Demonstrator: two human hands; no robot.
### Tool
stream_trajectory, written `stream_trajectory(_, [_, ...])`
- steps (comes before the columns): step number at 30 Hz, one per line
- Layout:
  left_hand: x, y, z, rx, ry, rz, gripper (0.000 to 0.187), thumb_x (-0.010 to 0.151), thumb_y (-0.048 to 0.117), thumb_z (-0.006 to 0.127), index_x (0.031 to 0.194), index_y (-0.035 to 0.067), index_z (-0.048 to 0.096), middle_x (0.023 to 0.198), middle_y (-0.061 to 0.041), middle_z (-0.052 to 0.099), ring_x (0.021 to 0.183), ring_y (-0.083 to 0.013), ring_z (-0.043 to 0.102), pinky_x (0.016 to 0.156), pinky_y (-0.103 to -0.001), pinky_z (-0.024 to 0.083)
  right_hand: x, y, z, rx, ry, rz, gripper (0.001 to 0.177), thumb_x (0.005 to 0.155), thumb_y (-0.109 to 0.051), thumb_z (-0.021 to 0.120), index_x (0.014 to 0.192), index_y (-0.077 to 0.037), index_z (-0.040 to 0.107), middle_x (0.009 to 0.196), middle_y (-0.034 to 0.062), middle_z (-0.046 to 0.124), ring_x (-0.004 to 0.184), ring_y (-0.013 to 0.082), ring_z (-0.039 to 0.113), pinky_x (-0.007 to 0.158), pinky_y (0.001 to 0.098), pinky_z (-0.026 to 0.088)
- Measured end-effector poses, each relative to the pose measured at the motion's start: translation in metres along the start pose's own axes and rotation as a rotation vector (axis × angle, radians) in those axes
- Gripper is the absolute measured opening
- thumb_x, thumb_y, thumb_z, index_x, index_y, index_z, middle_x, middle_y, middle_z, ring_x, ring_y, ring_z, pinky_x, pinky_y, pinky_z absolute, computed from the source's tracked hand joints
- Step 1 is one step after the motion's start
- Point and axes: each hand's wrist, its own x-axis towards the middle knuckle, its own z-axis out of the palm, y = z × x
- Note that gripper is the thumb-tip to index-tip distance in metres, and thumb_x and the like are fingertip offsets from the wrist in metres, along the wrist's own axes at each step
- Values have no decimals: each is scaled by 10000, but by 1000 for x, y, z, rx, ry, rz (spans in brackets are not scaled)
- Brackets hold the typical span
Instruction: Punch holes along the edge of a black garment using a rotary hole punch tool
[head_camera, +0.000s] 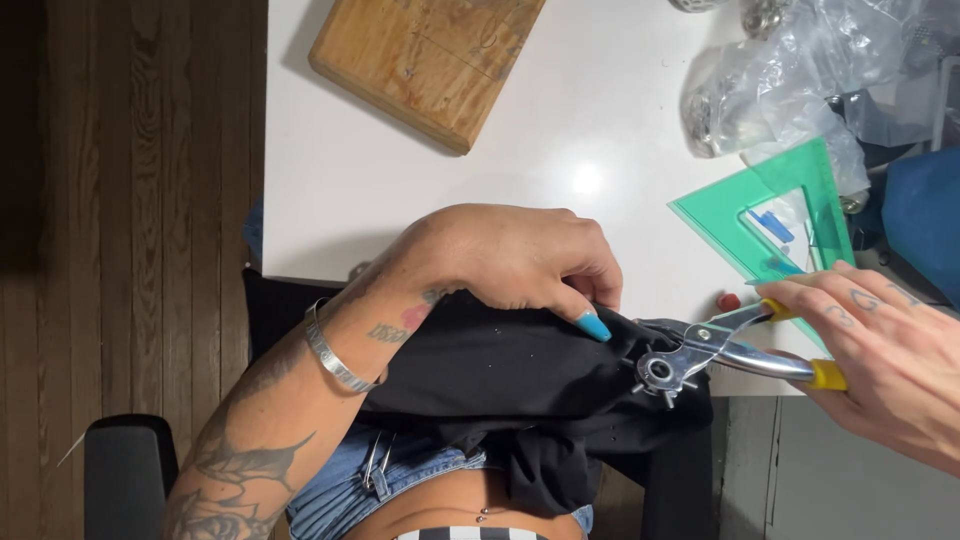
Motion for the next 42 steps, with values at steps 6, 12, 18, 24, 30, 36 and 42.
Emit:
stream_trajectory(6, [5,-9,3,36,35,74,178,731,242,557,838,140,656,734,34,666,664,-85,588,609,-233,450,-6,15,13,53,-12,29,591,662,-339,548,1212,-164,420,1111,6,532,1027,223,524,896,356,417])
stream_trajectory(12, [4,-7,4,38,25,64,153,725,204,555,827,156,659,727,44,666,653,-80,580,597,-234,445,3,-1,-5,91,43,-35,649,605,-118,556,1231,-107,385,1140,54,500,1127,236,456,992,414,344])
stream_trajectory(18, [6,-10,5,50,39,96,176,716,216,566,858,166,658,772,40,674,701,-86,603,629,-236,455,10,-9,-11,-11,122,-68,647,572,-53,562,1199,-90,407,1135,46,505,1129,236,468,1015,443,365])
stream_trajectory(24, [4,-9,5,52,37,56,169,710,191,546,837,156,651,742,31,654,678,-103,571,615,-251,433,16,-11,-11,-74,189,-69,632,569,-35,588,1181,-93,443,1141,83,528,1145,290,494,1027,455,383])
stream_trajectory(30, [7,-13,6,52,46,64,205,703,176,556,884,150,648,774,32,669,690,-100,590,618,-240,450,15,-13,-10,-31,136,-52,697,513,-38,587,1187,-120,430,1140,34,516,1129,230,483,1014,447,374])
stream_trajectory(36, [6,-10,5,59,39,65,178,717,209,562,861,161,655,790,36,677,719,-97,612,644,-240,462,11,-18,-7,-52,130,-18,725,501,-68,592,1198,-166,421,1138,-12,520,1048,169,517,1049,413,349])
stream_trajectory(42, [6,-11,5,42,27,76,198,705,149,532,858,152,657,746,36,662,679,-93,582,617,-237,440,10,-16,-1,-88,109,-5,698,516,-125,614,1182,-182,414,1099,-31,522,993,163,532,1045,420,354])
